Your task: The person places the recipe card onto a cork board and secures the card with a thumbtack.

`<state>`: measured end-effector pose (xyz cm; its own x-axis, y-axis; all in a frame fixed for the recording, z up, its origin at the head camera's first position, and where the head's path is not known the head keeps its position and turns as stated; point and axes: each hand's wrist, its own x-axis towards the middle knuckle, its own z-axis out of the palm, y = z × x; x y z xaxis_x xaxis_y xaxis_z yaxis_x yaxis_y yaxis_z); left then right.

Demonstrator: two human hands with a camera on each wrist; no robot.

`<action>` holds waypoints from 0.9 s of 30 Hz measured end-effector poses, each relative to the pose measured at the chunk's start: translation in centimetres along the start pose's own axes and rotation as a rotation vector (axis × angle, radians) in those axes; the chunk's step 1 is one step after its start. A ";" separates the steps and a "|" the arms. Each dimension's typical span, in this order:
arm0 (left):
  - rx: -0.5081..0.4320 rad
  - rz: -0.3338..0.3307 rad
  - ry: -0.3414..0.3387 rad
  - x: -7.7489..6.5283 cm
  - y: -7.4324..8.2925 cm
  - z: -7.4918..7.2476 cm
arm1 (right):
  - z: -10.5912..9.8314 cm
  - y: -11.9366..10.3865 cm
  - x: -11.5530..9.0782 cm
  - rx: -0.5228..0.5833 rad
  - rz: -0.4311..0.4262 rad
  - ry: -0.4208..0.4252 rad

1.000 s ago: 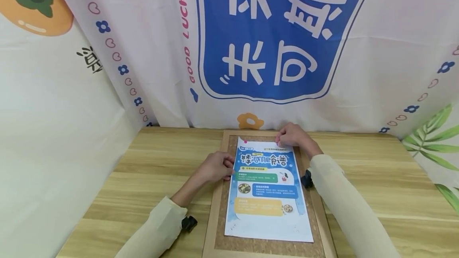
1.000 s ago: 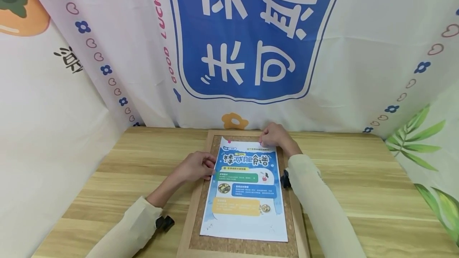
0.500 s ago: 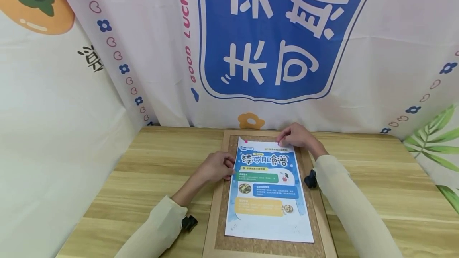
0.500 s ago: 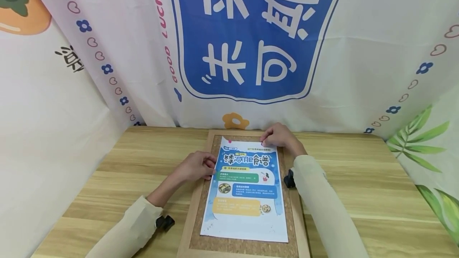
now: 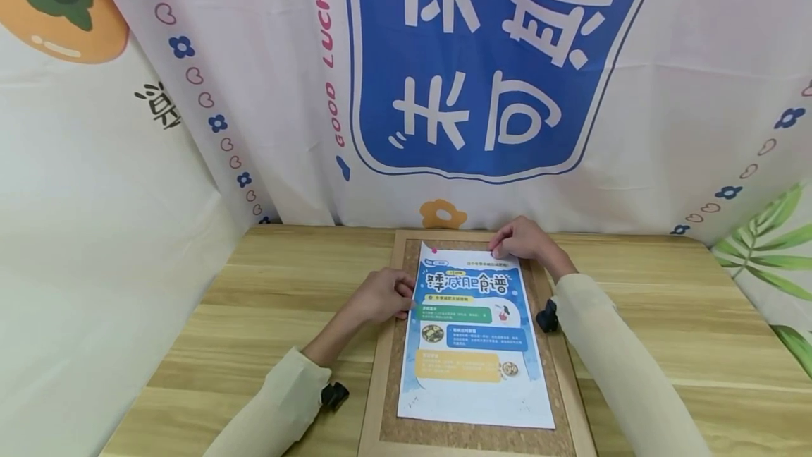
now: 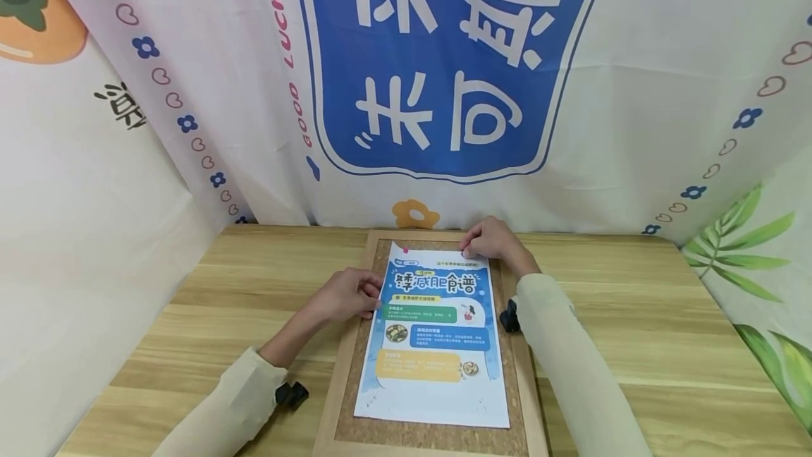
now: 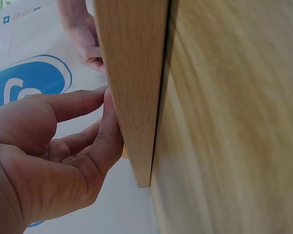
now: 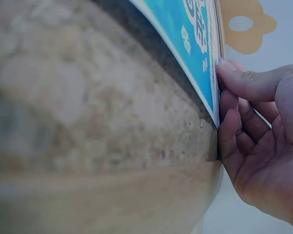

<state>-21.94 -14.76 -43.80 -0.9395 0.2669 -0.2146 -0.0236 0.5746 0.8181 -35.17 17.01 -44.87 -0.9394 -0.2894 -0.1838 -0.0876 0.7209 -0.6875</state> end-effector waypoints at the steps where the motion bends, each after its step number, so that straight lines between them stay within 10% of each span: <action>1: -0.001 -0.002 0.001 0.0 0.0 0.0 | 0.0 0.0 0.0 -0.004 -0.002 0.002; 27: 0.005 -0.013 0.003 -0.1 0.0 -0.1 | -0.5 0.9 0.0 0.078 -0.046 -0.060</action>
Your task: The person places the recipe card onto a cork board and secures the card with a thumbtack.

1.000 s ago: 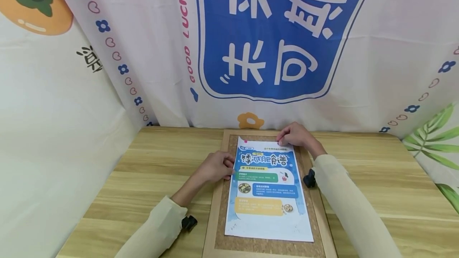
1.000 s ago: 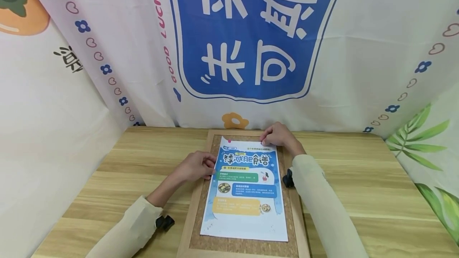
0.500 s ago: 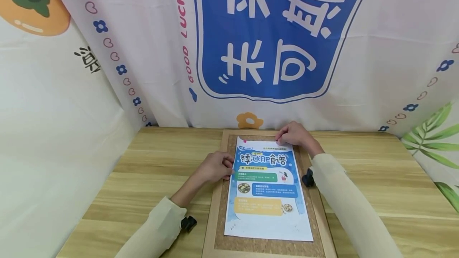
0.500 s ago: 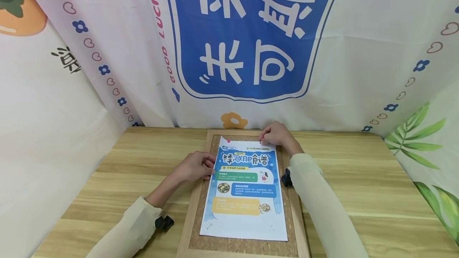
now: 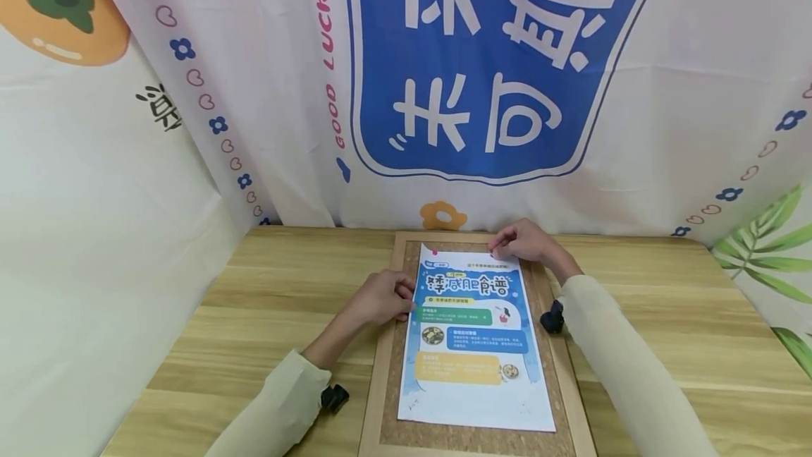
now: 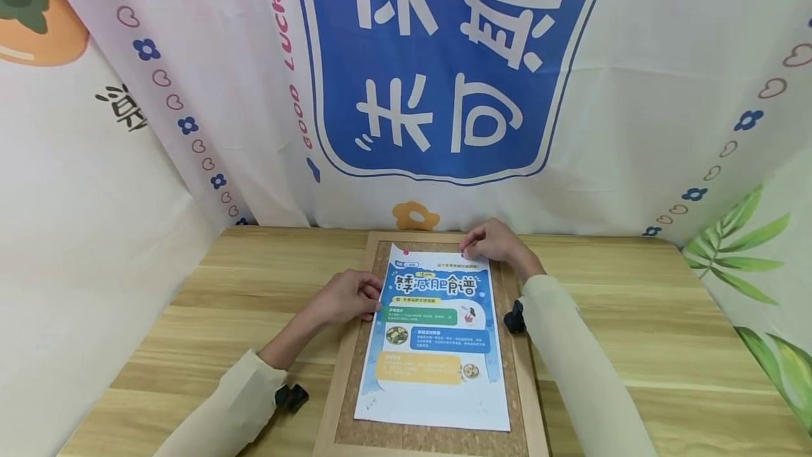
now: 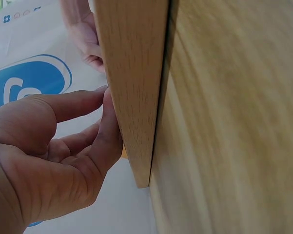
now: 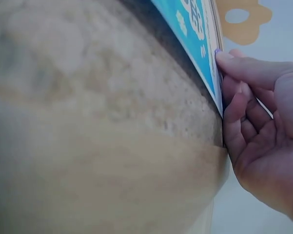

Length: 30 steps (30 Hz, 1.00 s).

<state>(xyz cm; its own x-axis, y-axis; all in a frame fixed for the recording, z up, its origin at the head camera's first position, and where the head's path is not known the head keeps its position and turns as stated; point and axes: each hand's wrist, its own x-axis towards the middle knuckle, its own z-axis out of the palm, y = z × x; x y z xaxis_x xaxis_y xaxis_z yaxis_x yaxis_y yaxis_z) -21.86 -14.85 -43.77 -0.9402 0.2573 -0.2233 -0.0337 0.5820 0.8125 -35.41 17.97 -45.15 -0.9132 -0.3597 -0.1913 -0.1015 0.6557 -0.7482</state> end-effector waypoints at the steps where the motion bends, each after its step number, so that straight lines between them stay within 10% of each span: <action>1: -0.002 0.001 -0.002 0.0 -0.1 0.0 | -0.1 0.0 -0.1 0.005 -0.001 -0.003; 30: 0.002 0.008 0.000 0.2 -0.1 0.0 | 0.1 -0.4 0.3 -0.066 0.001 0.013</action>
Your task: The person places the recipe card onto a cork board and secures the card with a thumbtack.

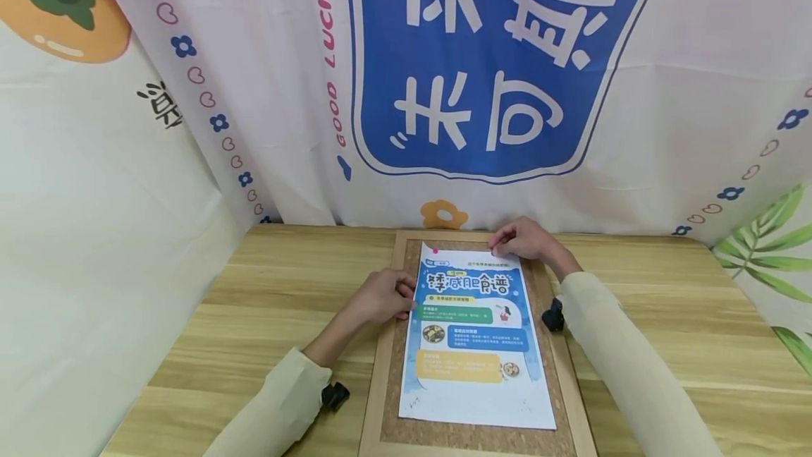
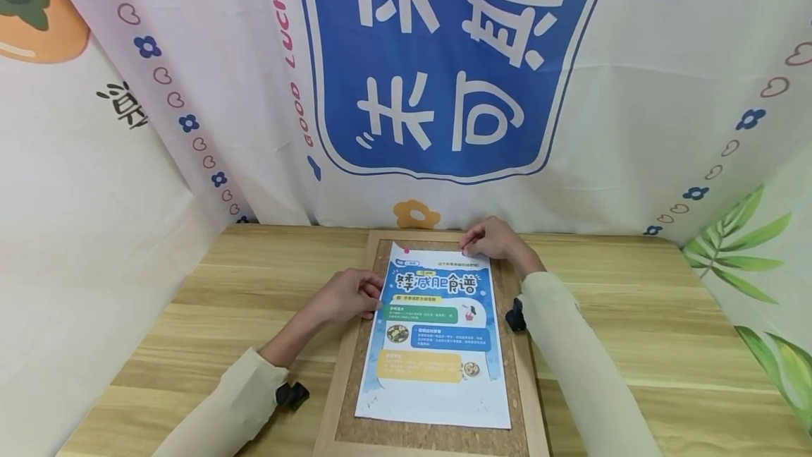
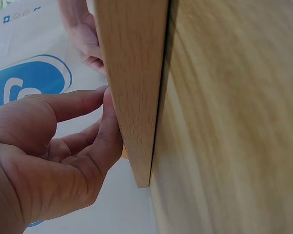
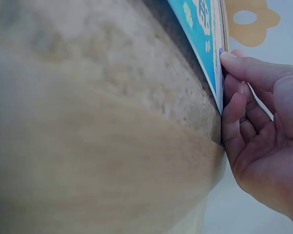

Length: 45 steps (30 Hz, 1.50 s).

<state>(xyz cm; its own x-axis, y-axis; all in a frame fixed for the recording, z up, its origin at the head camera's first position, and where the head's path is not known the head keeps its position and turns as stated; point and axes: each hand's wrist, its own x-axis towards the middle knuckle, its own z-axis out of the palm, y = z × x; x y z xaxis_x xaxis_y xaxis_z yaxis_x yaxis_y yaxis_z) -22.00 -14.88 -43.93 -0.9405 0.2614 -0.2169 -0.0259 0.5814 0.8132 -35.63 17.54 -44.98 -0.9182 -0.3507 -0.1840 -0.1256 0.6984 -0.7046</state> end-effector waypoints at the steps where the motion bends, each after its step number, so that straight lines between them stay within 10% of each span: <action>1: -0.002 -0.004 0.001 0.0 0.0 0.0 | 0.0 0.0 0.1 0.000 -0.001 -0.003; 45: 0.002 -0.015 0.003 0.0 0.2 0.1 | -0.4 0.3 -1.0 -0.068 -0.106 -0.057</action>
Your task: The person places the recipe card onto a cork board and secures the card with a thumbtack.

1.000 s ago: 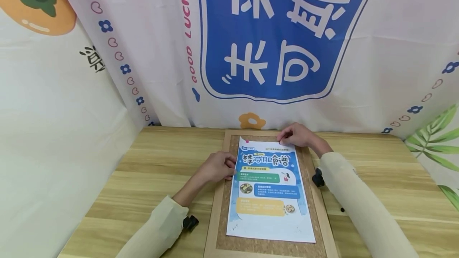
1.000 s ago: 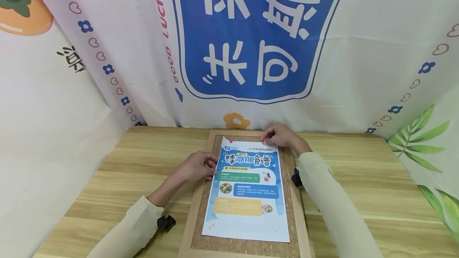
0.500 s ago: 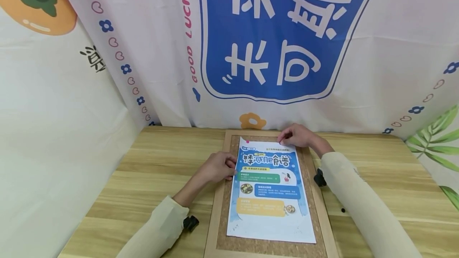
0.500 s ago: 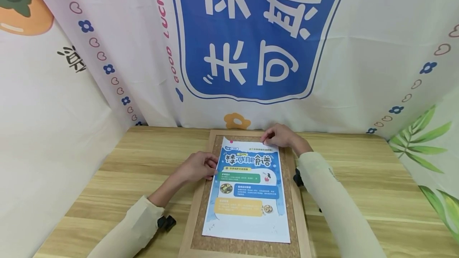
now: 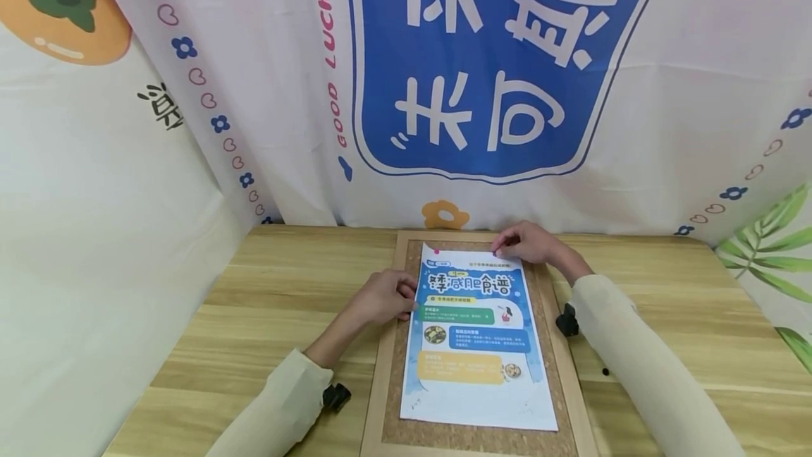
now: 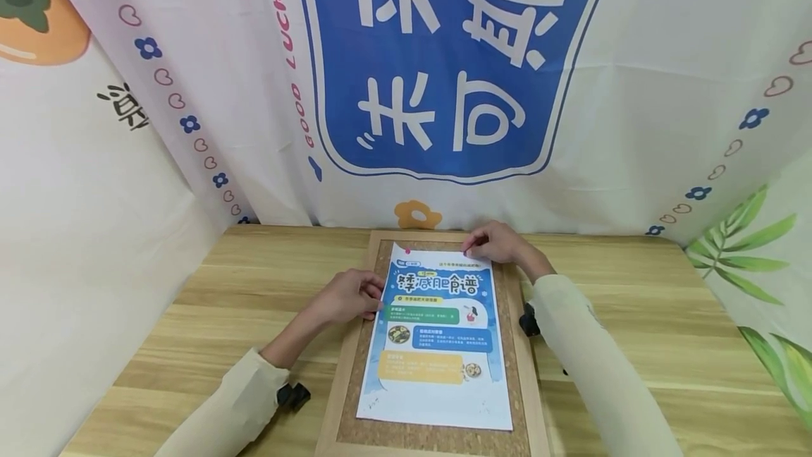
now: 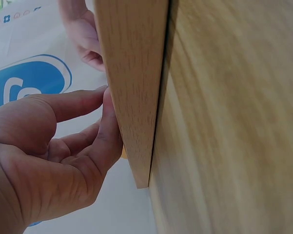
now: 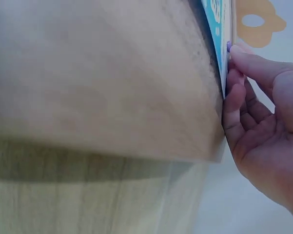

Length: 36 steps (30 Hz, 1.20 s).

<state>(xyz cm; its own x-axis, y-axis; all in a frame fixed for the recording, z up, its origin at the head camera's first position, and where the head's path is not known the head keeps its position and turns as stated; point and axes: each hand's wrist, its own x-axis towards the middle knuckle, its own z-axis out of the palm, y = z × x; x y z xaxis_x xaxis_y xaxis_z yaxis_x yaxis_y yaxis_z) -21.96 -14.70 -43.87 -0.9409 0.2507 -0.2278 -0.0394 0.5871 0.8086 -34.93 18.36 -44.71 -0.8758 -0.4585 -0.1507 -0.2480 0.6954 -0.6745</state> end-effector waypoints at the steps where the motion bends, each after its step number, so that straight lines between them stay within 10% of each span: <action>1: 0.000 0.000 -0.001 0.0 0.0 0.0 | -0.1 0.1 -0.1 0.003 -0.008 -0.004; 13: 0.001 0.025 -0.001 0.0 -0.1 -0.1 | -1.8 0.0 -4.0 0.004 -0.011 -0.111; 36: 0.011 0.008 -0.002 0.2 0.0 -0.1 | -2.1 3.5 -13.8 -0.004 0.017 -0.022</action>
<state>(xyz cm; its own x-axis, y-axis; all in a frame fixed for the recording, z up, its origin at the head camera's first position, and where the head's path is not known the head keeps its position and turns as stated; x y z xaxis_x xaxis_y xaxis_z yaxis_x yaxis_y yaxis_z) -22.15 -14.76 -43.90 -0.9404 0.2567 -0.2228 -0.0284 0.5939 0.8040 -24.60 28.33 -43.46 -0.8705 -0.4588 -0.1783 -0.2347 0.7053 -0.6689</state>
